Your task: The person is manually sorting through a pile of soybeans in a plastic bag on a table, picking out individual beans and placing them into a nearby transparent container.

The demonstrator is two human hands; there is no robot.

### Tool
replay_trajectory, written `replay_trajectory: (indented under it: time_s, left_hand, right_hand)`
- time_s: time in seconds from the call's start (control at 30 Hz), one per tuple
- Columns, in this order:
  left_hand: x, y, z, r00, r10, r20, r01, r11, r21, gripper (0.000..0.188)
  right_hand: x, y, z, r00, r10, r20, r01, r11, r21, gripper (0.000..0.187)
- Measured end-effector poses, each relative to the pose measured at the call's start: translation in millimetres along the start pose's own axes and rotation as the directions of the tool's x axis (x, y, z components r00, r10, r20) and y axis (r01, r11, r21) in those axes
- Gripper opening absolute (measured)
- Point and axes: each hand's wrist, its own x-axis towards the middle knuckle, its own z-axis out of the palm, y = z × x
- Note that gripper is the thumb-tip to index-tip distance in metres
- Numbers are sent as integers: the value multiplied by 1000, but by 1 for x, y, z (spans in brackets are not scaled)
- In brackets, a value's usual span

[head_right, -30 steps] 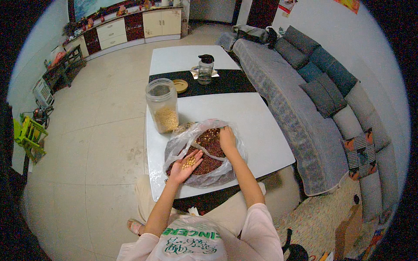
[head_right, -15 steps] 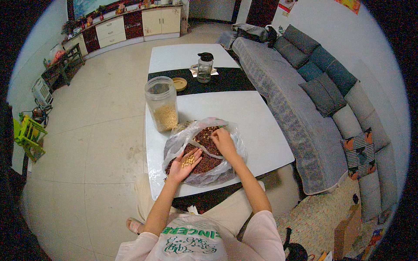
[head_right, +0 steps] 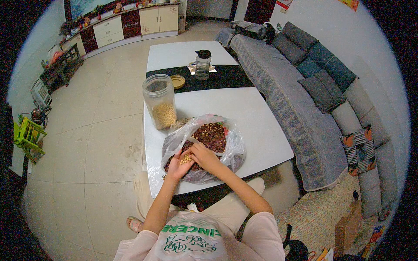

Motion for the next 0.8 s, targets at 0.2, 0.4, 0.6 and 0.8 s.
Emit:
replay_trajectory:
  time_s: [0.2,0.4,0.6,0.8]
  left_hand:
    - [-3,-8,27,998,-5,-57,0,996,-87,50]
    - [-2,-9,35,998,-17,-63,11,996,-90,51]
    - [-2,-10,32,998,-10,-57,5,997,-80,53]
    - [-6,-11,41,994,0,-111,-12,994,-106,51]
  right_hand:
    - [10,8,-31,973,172,-152,-166,985,50,14]
    - [9,80,-45,858,424,-291,-468,878,-100,17]
    - [22,114,-16,779,556,-288,-625,724,-293,23]
    - [29,118,-7,779,584,-228,-623,683,-381,24]
